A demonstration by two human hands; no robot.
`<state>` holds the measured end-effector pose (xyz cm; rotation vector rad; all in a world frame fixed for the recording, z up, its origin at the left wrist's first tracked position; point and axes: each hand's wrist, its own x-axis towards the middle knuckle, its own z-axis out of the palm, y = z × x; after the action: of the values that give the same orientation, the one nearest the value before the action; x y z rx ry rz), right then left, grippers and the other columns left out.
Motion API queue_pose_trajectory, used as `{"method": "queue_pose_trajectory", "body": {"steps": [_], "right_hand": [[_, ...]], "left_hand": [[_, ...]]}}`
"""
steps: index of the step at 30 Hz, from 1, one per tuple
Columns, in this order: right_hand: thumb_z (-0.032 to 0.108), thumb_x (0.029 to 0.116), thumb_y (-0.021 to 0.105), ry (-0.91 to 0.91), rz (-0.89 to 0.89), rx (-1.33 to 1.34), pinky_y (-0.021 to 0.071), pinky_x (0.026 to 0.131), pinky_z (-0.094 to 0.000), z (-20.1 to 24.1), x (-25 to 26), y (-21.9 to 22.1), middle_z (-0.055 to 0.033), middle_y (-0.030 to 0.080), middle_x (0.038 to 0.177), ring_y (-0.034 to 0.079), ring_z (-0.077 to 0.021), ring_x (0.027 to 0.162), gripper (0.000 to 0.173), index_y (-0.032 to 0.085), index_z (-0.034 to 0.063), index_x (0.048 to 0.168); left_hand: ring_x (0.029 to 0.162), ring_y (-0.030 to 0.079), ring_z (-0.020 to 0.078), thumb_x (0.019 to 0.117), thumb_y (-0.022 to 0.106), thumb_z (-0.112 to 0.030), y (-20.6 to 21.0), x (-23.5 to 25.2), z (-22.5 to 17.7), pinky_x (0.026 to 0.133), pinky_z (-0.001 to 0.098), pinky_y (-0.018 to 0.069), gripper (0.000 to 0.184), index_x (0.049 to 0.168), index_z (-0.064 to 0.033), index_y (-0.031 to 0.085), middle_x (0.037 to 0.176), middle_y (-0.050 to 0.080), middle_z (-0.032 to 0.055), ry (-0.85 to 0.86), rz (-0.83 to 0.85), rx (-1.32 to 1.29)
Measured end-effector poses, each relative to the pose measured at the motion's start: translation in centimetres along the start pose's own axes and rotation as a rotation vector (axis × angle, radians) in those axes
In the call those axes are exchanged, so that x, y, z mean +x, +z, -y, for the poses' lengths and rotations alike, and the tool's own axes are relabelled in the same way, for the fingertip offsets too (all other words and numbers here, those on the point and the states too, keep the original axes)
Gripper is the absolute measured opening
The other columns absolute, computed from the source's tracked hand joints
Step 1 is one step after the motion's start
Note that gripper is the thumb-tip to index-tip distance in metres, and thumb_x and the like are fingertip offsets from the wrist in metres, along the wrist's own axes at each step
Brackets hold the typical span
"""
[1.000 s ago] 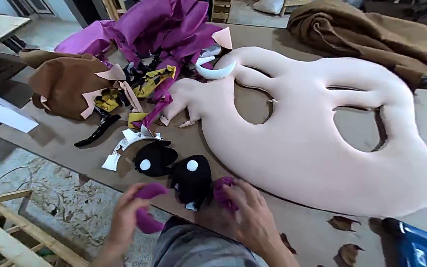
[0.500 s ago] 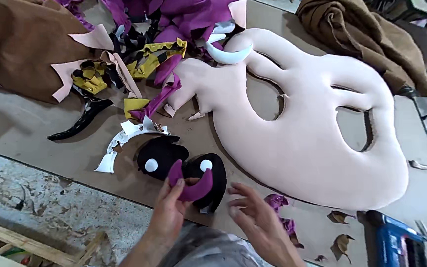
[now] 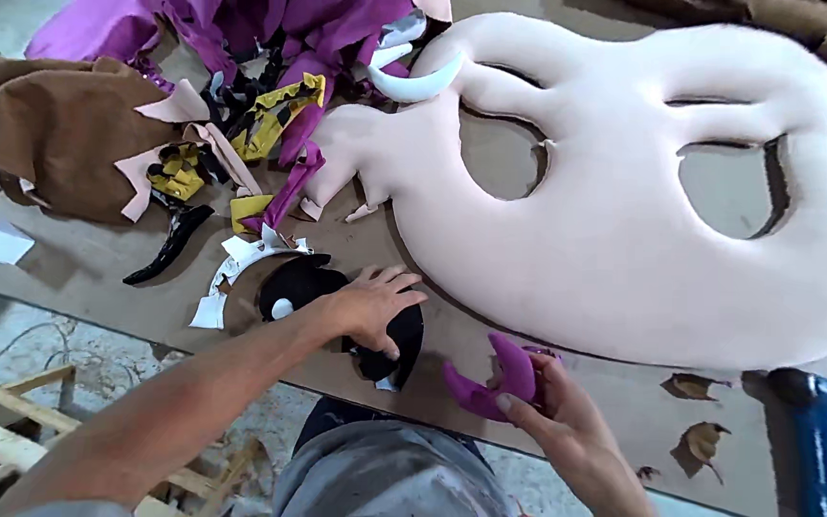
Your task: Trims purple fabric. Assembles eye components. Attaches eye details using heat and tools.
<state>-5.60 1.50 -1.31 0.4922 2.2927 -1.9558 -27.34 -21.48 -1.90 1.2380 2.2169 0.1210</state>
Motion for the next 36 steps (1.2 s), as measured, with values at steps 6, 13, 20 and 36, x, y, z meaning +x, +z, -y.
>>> {"method": "queue_pose_trajectory", "body": {"steps": [6, 13, 20, 36], "right_hand": [[0.026, 0.0968, 0.065, 0.006, -0.331, 0.198, 0.0634, 0.077, -0.0344, -1.1, -5.6, 4.7, -0.0081, 0.074, 0.098, 0.074, -0.0197, 0.087, 0.038, 0.063, -0.0007, 0.124], [0.027, 0.0929, 0.071, -0.024, -0.591, 0.272, 0.0642, 0.06, -0.0353, 2.0, -6.9, 9.5, -0.0084, 0.074, 0.093, 0.072, -0.0205, 0.07, 0.036, 0.068, 0.0036, 0.12], [0.031, 0.0892, 0.077, -0.166, -0.629, 0.142, 0.0621, 0.058, -0.029, 5.1, -7.0, 8.5, -0.0033, 0.075, 0.092, 0.071, -0.0153, 0.068, 0.034, 0.074, 0.0165, 0.12], [0.03, 0.0934, 0.073, -0.105, -0.488, 0.107, 0.0633, 0.075, -0.0285, 3.7, -7.9, 10.4, 0.0006, 0.075, 0.105, 0.073, -0.0122, 0.09, 0.032, 0.073, 0.019, 0.123]], "left_hand": [[0.104, 0.065, 0.0346, 0.0708, 0.089, -0.055, -1.6, -0.1, 0.4, 0.091, 0.0598, 0.0521, 0.069, 0.117, -0.0065, 0.071, 0.109, 0.068, 0.0157, -0.015, 0.292, -0.085], [0.089, 0.071, 0.0157, 0.0963, 0.066, -0.044, 1.3, -6.8, 1.1, 0.083, 0.0399, 0.0616, 0.035, 0.108, -0.0112, 0.07, 0.096, 0.072, 0.0042, -0.035, -0.225, -1.109], [0.078, 0.07, 0.0093, 0.0912, 0.073, -0.048, 7.6, -12.2, -5.2, 0.072, 0.0283, 0.0615, 0.041, 0.1, -0.0088, 0.065, 0.087, 0.071, 0.0005, 0.095, -0.445, -1.384], [0.083, 0.068, 0.0036, 0.0996, 0.063, -0.043, 9.9, -13.4, -5.5, 0.076, 0.0224, 0.059, 0.03, 0.103, -0.0135, 0.061, 0.091, 0.069, -0.0037, 0.224, -0.51, -1.44]]}}
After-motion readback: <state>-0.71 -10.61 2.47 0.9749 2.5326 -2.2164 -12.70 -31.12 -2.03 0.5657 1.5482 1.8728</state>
